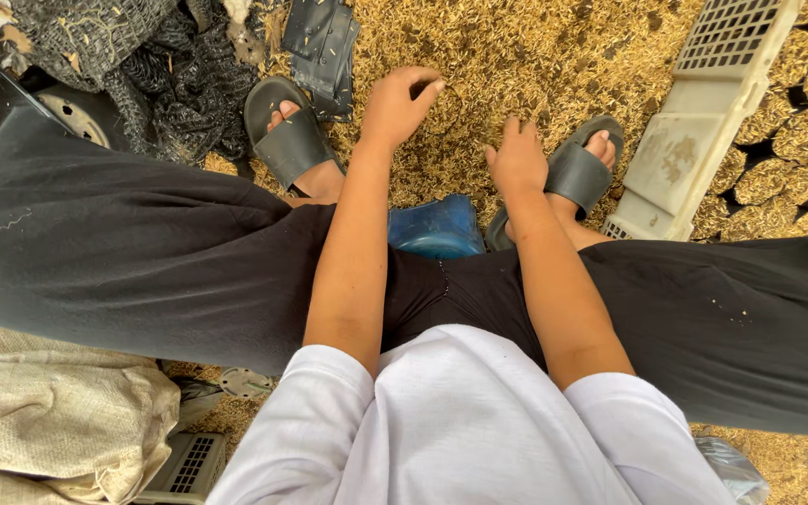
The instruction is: The person sits on a small stool and uses a black plastic mold to compress loose sawdust into cylindrical pellets. They fill the mold, press the material, and place the finished pellets into a white crate.
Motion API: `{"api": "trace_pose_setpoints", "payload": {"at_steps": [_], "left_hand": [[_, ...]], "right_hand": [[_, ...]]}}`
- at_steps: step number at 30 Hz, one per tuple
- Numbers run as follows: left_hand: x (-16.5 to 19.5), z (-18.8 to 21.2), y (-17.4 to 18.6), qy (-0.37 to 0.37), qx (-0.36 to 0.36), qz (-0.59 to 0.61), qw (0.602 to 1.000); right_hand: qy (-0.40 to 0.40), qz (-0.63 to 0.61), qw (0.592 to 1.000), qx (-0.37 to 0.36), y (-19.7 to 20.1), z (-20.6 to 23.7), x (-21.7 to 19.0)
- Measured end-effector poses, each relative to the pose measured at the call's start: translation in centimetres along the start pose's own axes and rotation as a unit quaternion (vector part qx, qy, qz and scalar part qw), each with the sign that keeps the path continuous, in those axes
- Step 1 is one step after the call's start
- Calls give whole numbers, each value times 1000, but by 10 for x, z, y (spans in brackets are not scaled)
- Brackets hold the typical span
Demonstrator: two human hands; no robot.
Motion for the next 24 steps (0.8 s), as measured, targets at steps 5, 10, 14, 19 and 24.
{"api": "trace_pose_setpoints", "payload": {"at_steps": [5, 10, 14, 19, 24], "left_hand": [[3, 1, 0, 3, 21, -5, 1000], [-1, -3, -1, 43, -5, -9, 999], [-6, -6, -1, 76, 2, -40, 996], [-10, 4, 5, 111, 47, -82, 989], [-9, 16, 2, 164, 49, -81, 982]], "right_hand": [[70, -114, 991, 31, 13, -3, -19], [84, -335, 938, -18, 45, -17, -43], [133, -303, 943, -41, 64, -14, -68], [159, -244, 956, -38, 71, -6, -84], [152, -348, 921, -88, 64, -4, -93]]}}
Point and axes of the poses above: each hand's wrist, its own z-axis away from the middle knuckle, its own y-axis out of the back of the hand, x = y × z, the point moved 5 cm from there along -z, towards the middle knuckle, and after that the axes turned 6 degrees about -y, right-handed, at the moved point
